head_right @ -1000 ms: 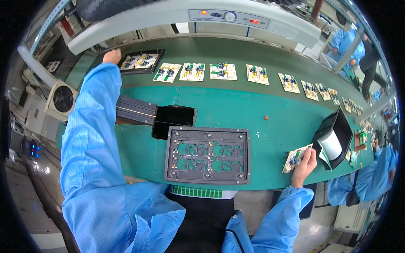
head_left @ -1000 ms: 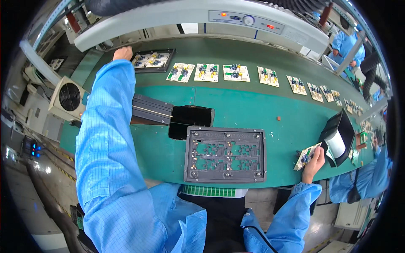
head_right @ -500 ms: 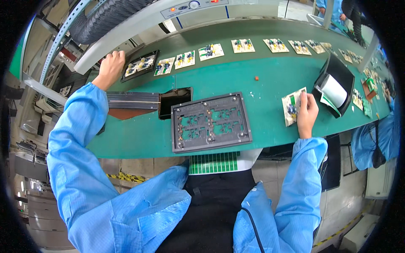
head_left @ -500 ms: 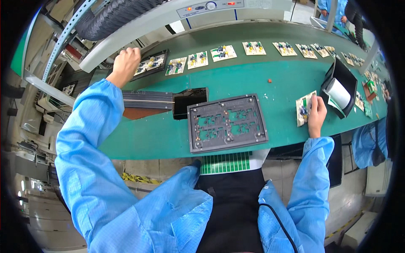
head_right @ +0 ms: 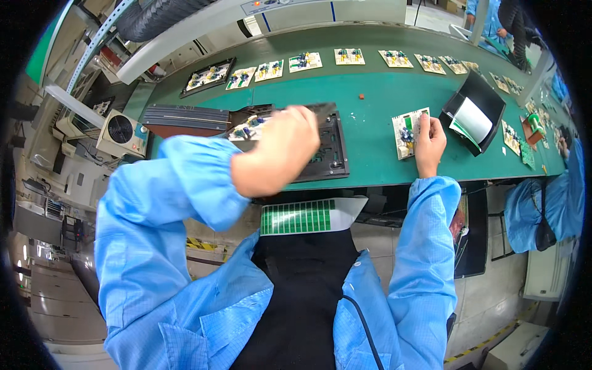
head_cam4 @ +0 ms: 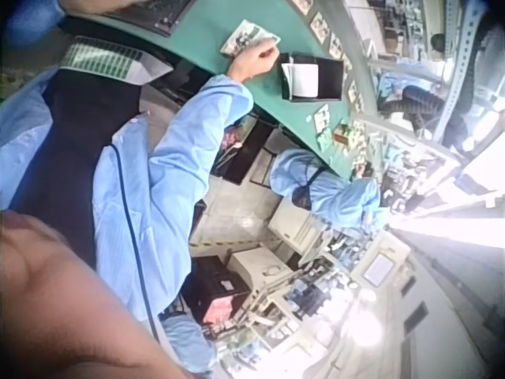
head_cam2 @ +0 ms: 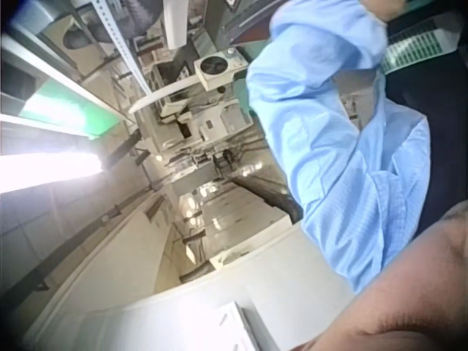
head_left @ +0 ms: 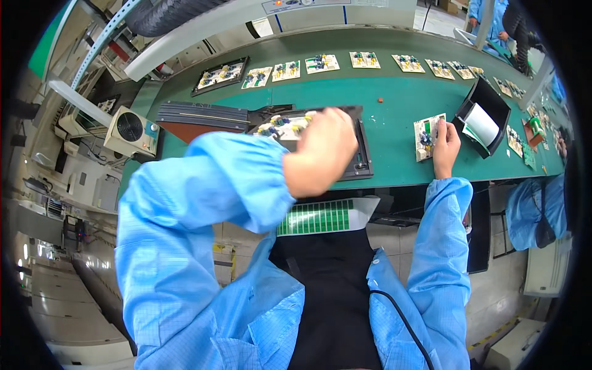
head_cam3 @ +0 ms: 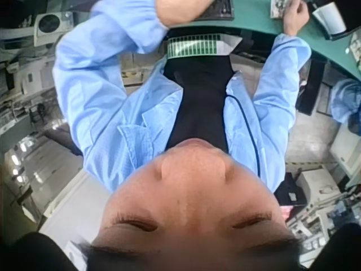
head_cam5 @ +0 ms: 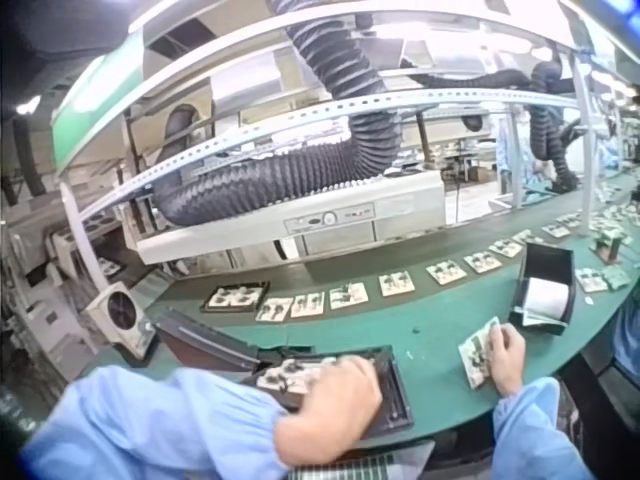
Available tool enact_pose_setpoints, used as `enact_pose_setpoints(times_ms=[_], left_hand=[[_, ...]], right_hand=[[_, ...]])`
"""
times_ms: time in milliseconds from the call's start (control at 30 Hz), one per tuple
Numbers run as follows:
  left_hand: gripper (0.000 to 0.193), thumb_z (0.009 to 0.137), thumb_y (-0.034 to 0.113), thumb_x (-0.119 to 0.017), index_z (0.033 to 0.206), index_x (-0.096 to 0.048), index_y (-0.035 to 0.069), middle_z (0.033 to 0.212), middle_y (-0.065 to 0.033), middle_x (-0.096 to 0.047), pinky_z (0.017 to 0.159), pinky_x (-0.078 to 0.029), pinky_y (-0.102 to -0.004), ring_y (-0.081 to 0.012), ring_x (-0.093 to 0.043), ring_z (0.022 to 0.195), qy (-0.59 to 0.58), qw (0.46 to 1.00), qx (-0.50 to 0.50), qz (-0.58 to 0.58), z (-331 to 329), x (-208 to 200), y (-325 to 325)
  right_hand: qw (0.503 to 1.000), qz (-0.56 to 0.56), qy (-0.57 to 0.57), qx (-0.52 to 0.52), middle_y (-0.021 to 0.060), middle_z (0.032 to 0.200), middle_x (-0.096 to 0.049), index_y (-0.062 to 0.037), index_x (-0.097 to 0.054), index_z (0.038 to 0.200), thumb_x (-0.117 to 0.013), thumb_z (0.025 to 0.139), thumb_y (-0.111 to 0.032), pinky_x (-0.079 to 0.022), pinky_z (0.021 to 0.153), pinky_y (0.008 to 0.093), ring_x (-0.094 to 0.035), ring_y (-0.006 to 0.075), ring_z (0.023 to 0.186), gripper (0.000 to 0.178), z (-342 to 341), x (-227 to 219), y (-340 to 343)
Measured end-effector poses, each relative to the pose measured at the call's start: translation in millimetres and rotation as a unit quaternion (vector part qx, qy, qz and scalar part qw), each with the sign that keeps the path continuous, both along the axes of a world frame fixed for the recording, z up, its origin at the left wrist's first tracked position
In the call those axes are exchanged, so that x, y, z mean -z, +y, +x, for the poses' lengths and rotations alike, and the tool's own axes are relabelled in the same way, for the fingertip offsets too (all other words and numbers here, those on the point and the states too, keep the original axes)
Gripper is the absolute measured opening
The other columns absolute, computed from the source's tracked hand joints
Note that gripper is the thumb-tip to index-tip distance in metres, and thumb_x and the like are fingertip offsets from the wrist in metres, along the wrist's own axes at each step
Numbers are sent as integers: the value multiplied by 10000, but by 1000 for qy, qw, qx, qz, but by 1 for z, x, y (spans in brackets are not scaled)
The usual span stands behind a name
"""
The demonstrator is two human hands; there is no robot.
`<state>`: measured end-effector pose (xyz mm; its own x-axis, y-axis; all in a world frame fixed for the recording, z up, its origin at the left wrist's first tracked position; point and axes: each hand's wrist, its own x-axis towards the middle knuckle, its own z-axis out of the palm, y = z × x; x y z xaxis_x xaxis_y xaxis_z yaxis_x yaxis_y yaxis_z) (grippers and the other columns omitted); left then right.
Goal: The recorder is assembling circuit boards into black frames and applying green labels to components on an electronics assembly line.
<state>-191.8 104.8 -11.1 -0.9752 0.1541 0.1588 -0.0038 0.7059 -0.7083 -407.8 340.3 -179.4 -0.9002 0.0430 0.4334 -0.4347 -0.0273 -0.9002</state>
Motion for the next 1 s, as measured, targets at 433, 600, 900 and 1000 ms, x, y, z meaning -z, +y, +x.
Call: enact_pose_setpoints(times_ms=[433, 600, 900, 1000], left_hand=[[354, 849, 252, -692, 1018, -584, -40, 878, -183, -609, 566, -544, -425, -318, -648, 728, -52, 905, 129, 401, 8, 46, 28], [364, 863, 297, -717, 994, -581, -14, 952, -179, -599, 781, -526, -445, -343, -605, 941, -8, 941, 45, 335, 57, 47, -75], [250, 833, 226, -752, 903, -582, 56, 859, -91, -555, 735, -435, -395, -283, -554, 840, -22, 918, 183, 352, 72, 56, -117], [239, 816, 235, -743, 839, -567, 76, 815, -66, -539, 706, -409, -376, -242, -549, 817, -13, 903, 210, 374, 73, 48, -113]], right_hand=[[1000, 14, -7, 8, -27, 809, -596, 28, -643, 937, -576, 1040, -247, -390, 657, 213, -495, 34, 748, 302, 5, -3, 1], [1000, 29, -3, 8, -23, 818, -594, 31, -643, 961, -544, 1053, -272, -392, 659, 224, -487, 40, 751, 331, 10, -13, -2], [998, 53, 20, 30, -19, 778, -573, 33, -639, 965, -555, 1045, -263, -381, 629, 231, -467, 45, 718, 319, 11, -10, -1], [998, 56, 19, 33, -23, 782, -571, 32, -639, 968, -553, 1046, -259, -381, 632, 231, -462, 43, 721, 313, 14, -12, -6]])
